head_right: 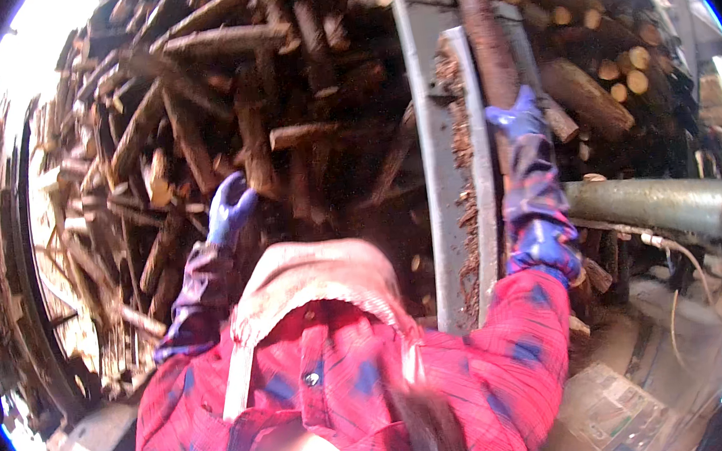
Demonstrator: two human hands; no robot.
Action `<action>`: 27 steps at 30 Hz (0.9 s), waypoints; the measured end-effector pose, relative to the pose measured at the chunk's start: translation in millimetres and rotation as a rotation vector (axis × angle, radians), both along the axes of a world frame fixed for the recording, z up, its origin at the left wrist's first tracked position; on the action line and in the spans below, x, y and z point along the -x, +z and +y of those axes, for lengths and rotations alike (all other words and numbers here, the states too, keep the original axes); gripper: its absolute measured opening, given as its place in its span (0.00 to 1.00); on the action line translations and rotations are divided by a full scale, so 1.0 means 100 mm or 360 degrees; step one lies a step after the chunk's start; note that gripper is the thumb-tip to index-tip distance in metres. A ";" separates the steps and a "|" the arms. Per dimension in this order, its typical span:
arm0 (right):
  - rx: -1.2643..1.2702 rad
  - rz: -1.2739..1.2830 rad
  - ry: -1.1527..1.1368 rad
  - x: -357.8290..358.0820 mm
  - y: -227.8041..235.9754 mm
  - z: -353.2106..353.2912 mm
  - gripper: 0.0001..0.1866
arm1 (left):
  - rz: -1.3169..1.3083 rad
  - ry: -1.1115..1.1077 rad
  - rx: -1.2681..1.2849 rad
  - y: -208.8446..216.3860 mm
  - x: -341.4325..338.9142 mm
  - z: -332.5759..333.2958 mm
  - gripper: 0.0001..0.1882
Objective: The person picks up logs from a large pile and places them onto a metal conveyor belt. They handle the logs one by one, lifting them with gloved hands and arranging them on the belt to feed a wood processing machine.
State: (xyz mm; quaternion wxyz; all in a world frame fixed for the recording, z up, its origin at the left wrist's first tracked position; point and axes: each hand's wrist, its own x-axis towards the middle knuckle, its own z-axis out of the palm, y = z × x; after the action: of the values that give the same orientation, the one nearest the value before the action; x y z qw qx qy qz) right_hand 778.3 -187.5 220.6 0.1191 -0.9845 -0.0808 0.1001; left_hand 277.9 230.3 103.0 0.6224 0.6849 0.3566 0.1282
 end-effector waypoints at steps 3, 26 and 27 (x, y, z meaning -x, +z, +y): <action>0.0360 -0.0081 -0.0065 0.46 0.17 0.42 0.59 | 0.0161 -0.0099 -0.0088 -0.39 0.12 0.29 0.35; 0.0490 -0.0616 0.0981 2.05 -0.61 1.20 0.22 | 0.1559 -0.1958 -0.1024 -2.90 -2.90 1.43 0.55; 0.0502 -0.0620 0.0980 2.03 -0.62 1.16 0.21 | 0.1556 -0.1927 -0.1032 -2.94 -2.90 1.41 0.54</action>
State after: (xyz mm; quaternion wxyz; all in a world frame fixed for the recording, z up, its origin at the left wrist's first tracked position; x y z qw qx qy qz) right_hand 575.2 -71.4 158.6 -0.0866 -0.9210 -0.3770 -0.0464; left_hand 568.4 370.8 -190.6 0.1318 0.8811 0.1027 -0.4425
